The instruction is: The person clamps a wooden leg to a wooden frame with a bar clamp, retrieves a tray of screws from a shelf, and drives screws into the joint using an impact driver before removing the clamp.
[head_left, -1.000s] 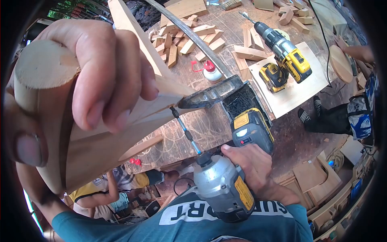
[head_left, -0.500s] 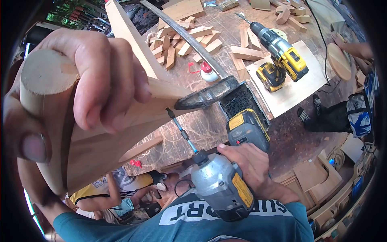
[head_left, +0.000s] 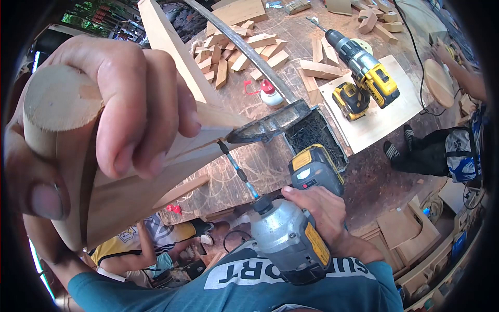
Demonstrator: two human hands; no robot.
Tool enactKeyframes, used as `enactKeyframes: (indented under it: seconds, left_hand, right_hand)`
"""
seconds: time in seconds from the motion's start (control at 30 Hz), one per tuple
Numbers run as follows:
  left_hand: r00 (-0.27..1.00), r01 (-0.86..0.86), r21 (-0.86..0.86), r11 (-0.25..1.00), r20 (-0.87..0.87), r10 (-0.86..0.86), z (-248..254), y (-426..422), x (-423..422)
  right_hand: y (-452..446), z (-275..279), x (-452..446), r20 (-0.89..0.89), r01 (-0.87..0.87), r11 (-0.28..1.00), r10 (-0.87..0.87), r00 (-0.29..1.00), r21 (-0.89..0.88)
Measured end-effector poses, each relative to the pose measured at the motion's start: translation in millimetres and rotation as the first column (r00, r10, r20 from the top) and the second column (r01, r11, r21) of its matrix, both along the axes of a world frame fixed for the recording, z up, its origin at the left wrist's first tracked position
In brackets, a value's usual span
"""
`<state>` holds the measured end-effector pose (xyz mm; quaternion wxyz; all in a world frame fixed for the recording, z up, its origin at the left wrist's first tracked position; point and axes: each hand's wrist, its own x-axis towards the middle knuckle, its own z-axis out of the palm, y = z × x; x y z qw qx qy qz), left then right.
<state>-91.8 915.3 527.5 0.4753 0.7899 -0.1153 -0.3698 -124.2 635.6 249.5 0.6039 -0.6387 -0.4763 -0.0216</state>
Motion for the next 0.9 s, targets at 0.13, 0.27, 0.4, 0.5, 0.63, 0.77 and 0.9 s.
enactKeyframes:
  seconds: [0.13,0.27,0.4,0.5,0.63,0.77,0.9]
  left_hand:
    - [0.996,-0.064,-0.094,0.994,0.049,0.069,-8.5,-1.7,-5.6]
    - [0.992,-0.098,-0.127,0.987,0.066,0.107,-12.7,-6.6,-8.7]
    - [0.992,-0.084,-0.145,0.986,0.081,0.096,-14.6,-4.1,-11.5]
    - [0.998,-0.068,-0.014,0.998,0.016,0.068,-3.1,-5.0,-8.6]
    - [0.998,-0.058,-0.076,0.995,0.029,0.061,-5.6,-4.1,-8.7]
    - [0.997,-0.058,-0.254,0.965,0.036,0.070,-25.8,-1.9,-2.9]
    - [0.953,-0.284,-0.160,0.945,0.064,0.297,-14.8,-19.7,-20.0]
  right_hand:
    - [0.2,0.7,1.5,0.035,0.025,1.000,-0.024,0.999,-0.012]
    - [-0.6,3.3,2.7,0.038,0.036,0.999,-0.034,0.999,-0.040]
    - [1.7,2.7,2.3,0.033,0.042,0.999,-0.041,0.999,-0.022]
    - [-0.5,2.4,3.4,0.033,0.031,0.999,-0.030,0.999,-0.028]
    - [-0.5,2.0,4.9,0.041,0.030,0.999,-0.029,0.999,-0.029]
    - [0.2,2.0,6.1,0.052,0.046,0.999,-0.045,0.998,-0.011]
    - [0.7,0.3,7.0,0.097,0.064,0.998,-0.062,0.993,-0.026]
